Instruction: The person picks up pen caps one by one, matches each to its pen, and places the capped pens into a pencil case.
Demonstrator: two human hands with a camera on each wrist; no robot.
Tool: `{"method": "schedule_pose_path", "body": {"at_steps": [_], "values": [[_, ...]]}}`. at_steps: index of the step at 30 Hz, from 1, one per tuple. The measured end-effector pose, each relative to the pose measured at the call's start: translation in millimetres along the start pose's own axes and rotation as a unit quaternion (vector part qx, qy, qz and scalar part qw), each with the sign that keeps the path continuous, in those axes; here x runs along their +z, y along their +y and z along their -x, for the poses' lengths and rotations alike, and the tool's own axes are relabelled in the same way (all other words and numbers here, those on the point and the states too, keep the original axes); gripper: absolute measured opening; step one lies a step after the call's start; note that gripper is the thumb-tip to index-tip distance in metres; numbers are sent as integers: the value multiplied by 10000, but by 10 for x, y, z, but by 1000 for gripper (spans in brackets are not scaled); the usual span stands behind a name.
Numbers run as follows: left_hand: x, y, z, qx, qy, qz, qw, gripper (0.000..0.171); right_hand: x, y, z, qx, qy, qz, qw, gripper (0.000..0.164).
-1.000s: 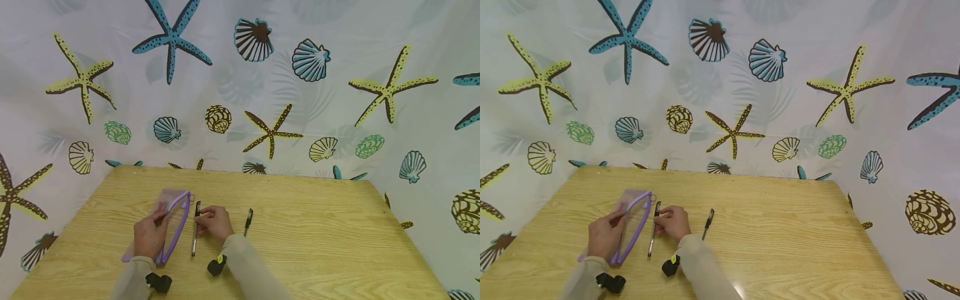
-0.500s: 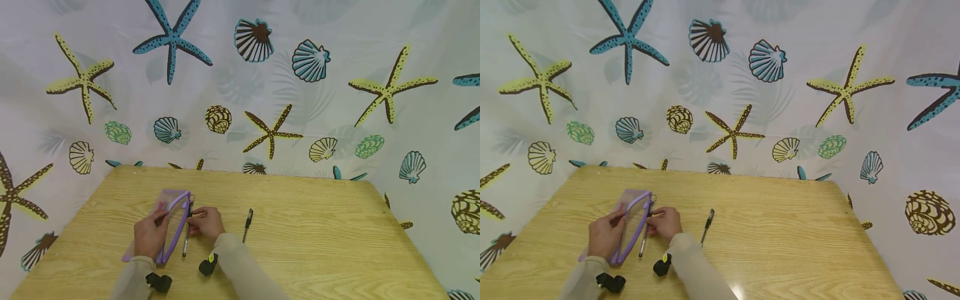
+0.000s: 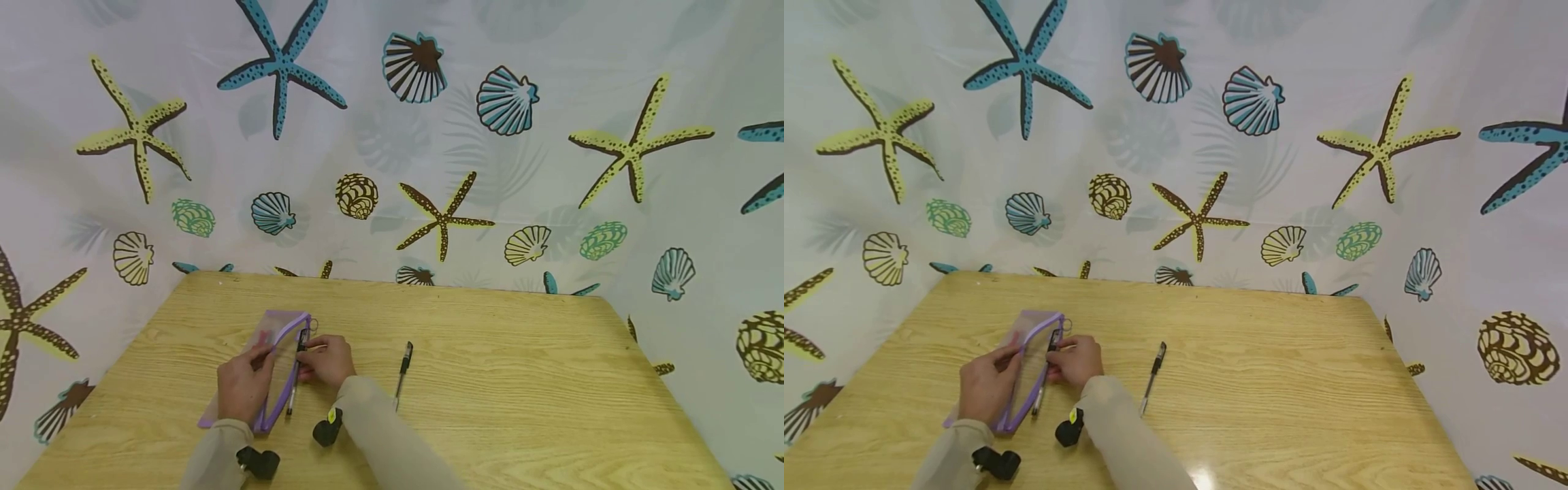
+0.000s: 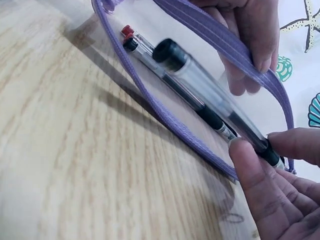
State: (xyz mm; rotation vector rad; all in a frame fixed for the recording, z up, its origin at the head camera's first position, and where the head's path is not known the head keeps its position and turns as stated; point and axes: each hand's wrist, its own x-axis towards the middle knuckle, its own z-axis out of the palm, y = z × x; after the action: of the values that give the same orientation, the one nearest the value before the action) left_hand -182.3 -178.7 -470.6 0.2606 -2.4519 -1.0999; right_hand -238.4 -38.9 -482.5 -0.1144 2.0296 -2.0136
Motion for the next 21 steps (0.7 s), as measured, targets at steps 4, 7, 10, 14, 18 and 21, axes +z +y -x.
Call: {"method": "schedule_pose_path", "body": {"at_steps": [4, 7, 10, 14, 18, 21], "values": [[-1, -2, 7, 30, 17, -13, 10000, 22, 35, 0, -21, 103, 121, 119, 9998, 24], [-2, 2, 10, 3, -34, 42, 10000, 23, 70, -14, -32, 169, 211, 176, 9995, 24], [-4, 10, 10, -13, -59, 73, 10000, 23, 104, -32, -33, 150, 227, 88, 9996, 25], [2, 11, 12, 15, -14, 54, 10000, 22, 131, -39, -18, 61, 114, -207, 9997, 31], [14, 6, 12, 9, 8, 50, 10000, 21, 134, -27, -10, -25, 22, -296, 9996, 32], [18, 3, 12, -23, 2, 95, 10000, 21, 123, -17, -17, -22, -6, -253, 9997, 30]]}}
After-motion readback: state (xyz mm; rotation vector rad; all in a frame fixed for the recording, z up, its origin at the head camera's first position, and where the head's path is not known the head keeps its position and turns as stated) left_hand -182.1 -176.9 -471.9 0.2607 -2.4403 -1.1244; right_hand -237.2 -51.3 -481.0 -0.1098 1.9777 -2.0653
